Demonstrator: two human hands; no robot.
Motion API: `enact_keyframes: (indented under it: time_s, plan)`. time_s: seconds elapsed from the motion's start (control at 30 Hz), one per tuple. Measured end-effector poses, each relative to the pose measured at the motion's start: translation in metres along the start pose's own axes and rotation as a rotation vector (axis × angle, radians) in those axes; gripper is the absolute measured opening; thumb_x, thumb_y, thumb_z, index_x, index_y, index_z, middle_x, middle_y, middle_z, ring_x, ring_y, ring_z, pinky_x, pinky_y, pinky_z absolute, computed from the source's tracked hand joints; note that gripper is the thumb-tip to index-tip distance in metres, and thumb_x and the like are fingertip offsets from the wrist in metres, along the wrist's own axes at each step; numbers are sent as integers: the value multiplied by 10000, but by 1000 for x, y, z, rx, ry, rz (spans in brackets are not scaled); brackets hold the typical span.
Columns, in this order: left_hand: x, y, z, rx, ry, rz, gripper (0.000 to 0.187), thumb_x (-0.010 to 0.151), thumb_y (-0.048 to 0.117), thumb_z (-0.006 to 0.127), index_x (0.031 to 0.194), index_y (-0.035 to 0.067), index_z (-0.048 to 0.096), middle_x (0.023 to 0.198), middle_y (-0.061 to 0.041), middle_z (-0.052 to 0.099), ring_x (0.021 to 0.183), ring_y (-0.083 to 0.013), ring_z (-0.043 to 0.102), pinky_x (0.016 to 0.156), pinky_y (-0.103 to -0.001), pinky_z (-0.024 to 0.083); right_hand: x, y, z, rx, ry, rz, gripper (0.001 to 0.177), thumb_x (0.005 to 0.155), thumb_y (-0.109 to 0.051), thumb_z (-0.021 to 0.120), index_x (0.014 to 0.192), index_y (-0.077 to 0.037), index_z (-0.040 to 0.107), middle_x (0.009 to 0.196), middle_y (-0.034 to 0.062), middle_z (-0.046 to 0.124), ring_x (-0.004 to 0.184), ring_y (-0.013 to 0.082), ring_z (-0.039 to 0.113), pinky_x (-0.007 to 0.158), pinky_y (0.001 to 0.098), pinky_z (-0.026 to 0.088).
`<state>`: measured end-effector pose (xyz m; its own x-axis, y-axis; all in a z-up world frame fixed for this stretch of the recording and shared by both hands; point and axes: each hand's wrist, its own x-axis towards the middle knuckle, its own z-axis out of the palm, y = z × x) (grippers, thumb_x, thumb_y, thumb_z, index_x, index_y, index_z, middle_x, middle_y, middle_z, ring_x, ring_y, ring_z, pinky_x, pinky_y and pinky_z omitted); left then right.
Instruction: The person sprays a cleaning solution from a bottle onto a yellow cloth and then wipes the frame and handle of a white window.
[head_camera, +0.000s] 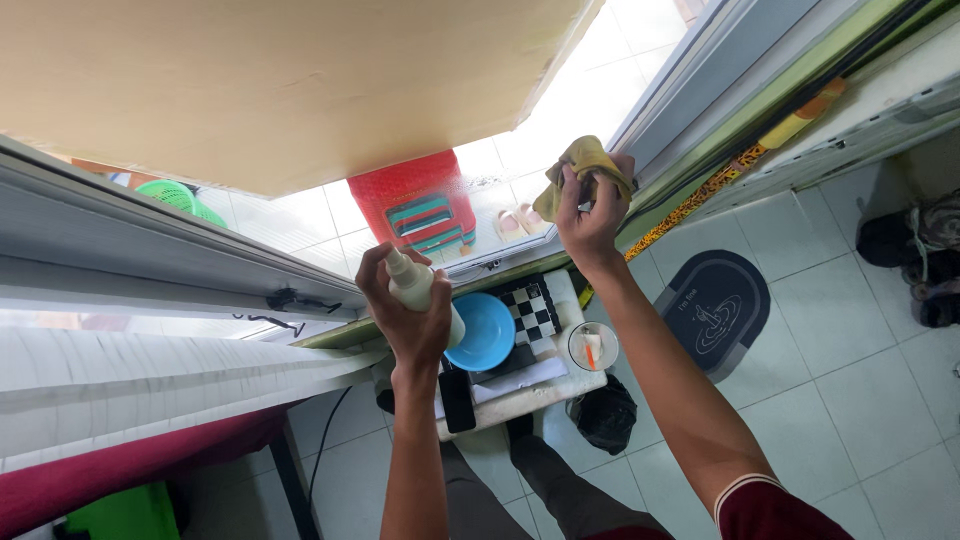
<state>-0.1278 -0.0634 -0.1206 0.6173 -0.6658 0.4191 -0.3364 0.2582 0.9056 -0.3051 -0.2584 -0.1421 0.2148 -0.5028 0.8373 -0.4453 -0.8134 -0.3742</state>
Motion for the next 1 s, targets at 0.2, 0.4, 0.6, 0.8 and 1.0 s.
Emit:
enact_keyframes:
  time_s: [0.2, 0.4, 0.6, 0.8, 1.0]
  plan:
    - [3, -12, -11, 75, 19, 40, 721, 887, -46, 689, 1453, 180, 303, 994, -103, 645, 923, -195, 685, 845, -368, 592, -21, -11, 33, 141, 118, 127, 197, 1081, -93, 635, 1125, 26, 483, 1110, 158, 535, 934, 199, 662, 658, 257, 590]
    - [9, -15, -28, 114, 17, 92, 705, 915, -40, 704, 1453, 167, 297, 1006, -107, 650, 931, -199, 695, 861, -365, 600, -21, -55, 60, 231, 214, 264, 233, 1090, -88, 630, 1209, 58, 493, 1086, 163, 633, 938, 217, 705, 705, 301, 623]
    - [15, -10, -44, 118, 48, 91, 716, 907, -62, 687, 1457, 173, 292, 1043, -107, 636, 974, -196, 634, 873, -372, 547, 11, -105, 72, 250, 233, 200, 126, 1045, -32, 639, 1119, 65, 605, 1073, 142, 669, 887, 201, 735, 673, 284, 614]
    - [14, -11, -45, 122, 89, 66, 731, 908, -65, 681, 1479, 163, 286, 1066, -104, 600, 1026, -192, 607, 972, -408, 522, 24, -145, 71, 176, -12, -84, 235, 857, 37, 706, 1076, -34, 658, 1127, 155, 556, 1010, 380, 579, 856, 468, 508]
    - [8, -16, -42, 46, 166, 33, 736, 942, -52, 676, 1490, 192, 250, 1056, -95, 556, 1001, -178, 606, 888, -364, 559, -8, -142, 82, 437, -414, 93, 528, 826, -93, 846, 1231, -35, 511, 1130, 54, 510, 1030, 290, 546, 864, 445, 481]
